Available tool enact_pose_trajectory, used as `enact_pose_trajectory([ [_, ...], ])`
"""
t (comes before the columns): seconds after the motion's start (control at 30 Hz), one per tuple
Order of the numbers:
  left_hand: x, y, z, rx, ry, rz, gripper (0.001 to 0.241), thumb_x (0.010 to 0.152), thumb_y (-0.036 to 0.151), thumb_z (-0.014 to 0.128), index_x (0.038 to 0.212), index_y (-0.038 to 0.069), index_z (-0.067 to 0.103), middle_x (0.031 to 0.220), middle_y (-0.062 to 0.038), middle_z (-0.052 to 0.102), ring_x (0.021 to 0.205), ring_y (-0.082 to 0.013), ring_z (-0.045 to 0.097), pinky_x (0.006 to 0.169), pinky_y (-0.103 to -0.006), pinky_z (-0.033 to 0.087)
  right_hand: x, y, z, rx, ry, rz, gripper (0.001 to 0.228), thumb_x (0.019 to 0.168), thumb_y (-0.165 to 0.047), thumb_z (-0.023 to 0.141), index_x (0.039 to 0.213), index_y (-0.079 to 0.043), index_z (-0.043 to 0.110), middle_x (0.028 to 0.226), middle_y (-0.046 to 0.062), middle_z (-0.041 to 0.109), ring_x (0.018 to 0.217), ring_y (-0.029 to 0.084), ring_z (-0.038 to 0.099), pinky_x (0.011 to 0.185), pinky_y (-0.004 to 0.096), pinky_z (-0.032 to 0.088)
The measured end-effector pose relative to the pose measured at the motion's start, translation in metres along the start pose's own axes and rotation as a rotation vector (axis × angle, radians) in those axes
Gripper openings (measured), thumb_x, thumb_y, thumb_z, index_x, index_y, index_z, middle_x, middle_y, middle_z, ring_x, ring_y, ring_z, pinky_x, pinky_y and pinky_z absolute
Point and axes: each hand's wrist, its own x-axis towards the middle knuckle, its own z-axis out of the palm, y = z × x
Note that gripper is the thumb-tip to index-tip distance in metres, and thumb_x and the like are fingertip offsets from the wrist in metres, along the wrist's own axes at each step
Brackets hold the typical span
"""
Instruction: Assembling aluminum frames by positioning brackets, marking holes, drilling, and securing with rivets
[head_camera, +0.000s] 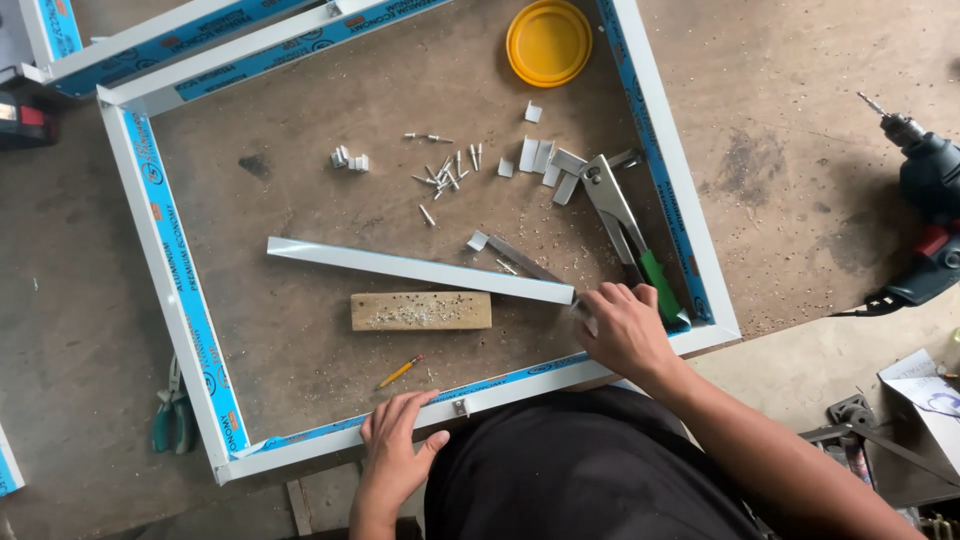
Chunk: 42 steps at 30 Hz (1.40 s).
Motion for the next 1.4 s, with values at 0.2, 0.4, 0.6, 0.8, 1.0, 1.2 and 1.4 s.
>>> enact_pose_trajectory([
  [0.2,0.003,-0.011,-0.007,0.017,-0.052,0.035,0.054,0.088,0.056,0.066,0.136,0.032,0.061,0.133,0.009,0.059,0.129,-0.019,0.046,0.104,-0.0411,0.026,-0.011,-0.093,-0.078,0.441,0.085,-0.397,0.032,0.083,-0.019,0.076,0.113,-0.011,0.07,0.101,0.003,0.069,0.094,0.019,0.064,0.094,0.038,0.038],
  [0.4,0.002,-0.016,-0.007,0.05,0.008,0.161,0.061,0.085,0.068,0.058,0.136,0.033,0.058,0.132,0.009,0.058,0.12,-0.0236,0.048,0.096,-0.0468,0.03,-0.007,-0.16,-0.044,0.293,-0.116,-0.663,0.026,0.086,-0.03,0.069,0.106,-0.014,0.065,0.096,0.01,0.059,0.086,0.03,0.056,0.084,0.048,0.038],
  [0.6,0.0,-0.009,-0.02,0.031,-0.078,0.158,0.069,0.08,0.042,0.081,0.141,0.03,0.053,0.134,0.009,0.054,0.123,-0.0249,0.044,0.098,-0.0476,0.03,-0.013,-0.173,-0.018,0.148,-0.126,-0.668,0.03,0.084,-0.032,0.071,0.109,-0.016,0.068,0.096,0.008,0.058,0.088,0.029,0.056,0.085,0.049,0.04],
  [0.8,-0.003,-0.008,-0.035,-0.009,-0.219,0.146,0.07,0.088,0.044,0.075,0.148,0.025,0.044,0.136,0.002,0.046,0.133,-0.0243,0.039,0.112,-0.0538,0.026,-0.02,-0.165,0.011,0.165,-0.138,-0.578,0.031,0.082,-0.036,0.076,0.106,-0.02,0.065,0.098,0.002,0.056,0.093,0.022,0.055,0.09,0.04,0.036],
  [1.0,-0.004,-0.008,-0.039,0.001,-0.241,0.173,0.074,0.089,0.04,0.075,0.151,0.022,0.04,0.136,-0.001,0.044,0.133,-0.0268,0.038,0.112,-0.0535,0.025,-0.024,-0.161,-0.007,0.266,-0.257,-0.4,0.063,0.081,-0.044,0.08,0.133,-0.017,0.057,0.111,0.005,0.059,0.103,0.025,0.059,0.092,0.041,0.04],
  [1.2,-0.004,-0.006,-0.04,0.002,-0.242,0.162,0.071,0.089,0.036,0.075,0.15,0.023,0.041,0.135,-0.001,0.045,0.132,-0.0282,0.039,0.112,-0.054,0.025,-0.028,-0.162,-0.007,0.207,-0.249,-0.411,0.053,0.083,-0.038,0.079,0.129,-0.019,0.061,0.106,0.002,0.059,0.1,0.022,0.059,0.093,0.041,0.039],
  [1.4,-0.003,-0.007,-0.036,0.017,-0.24,0.154,0.071,0.088,0.038,0.075,0.15,0.024,0.042,0.135,-0.001,0.045,0.132,-0.0276,0.039,0.111,-0.0541,0.026,-0.028,-0.167,0.008,0.181,-0.207,-0.431,0.038,0.081,-0.036,0.078,0.114,-0.023,0.066,0.103,-0.001,0.059,0.099,0.019,0.058,0.095,0.04,0.037],
])
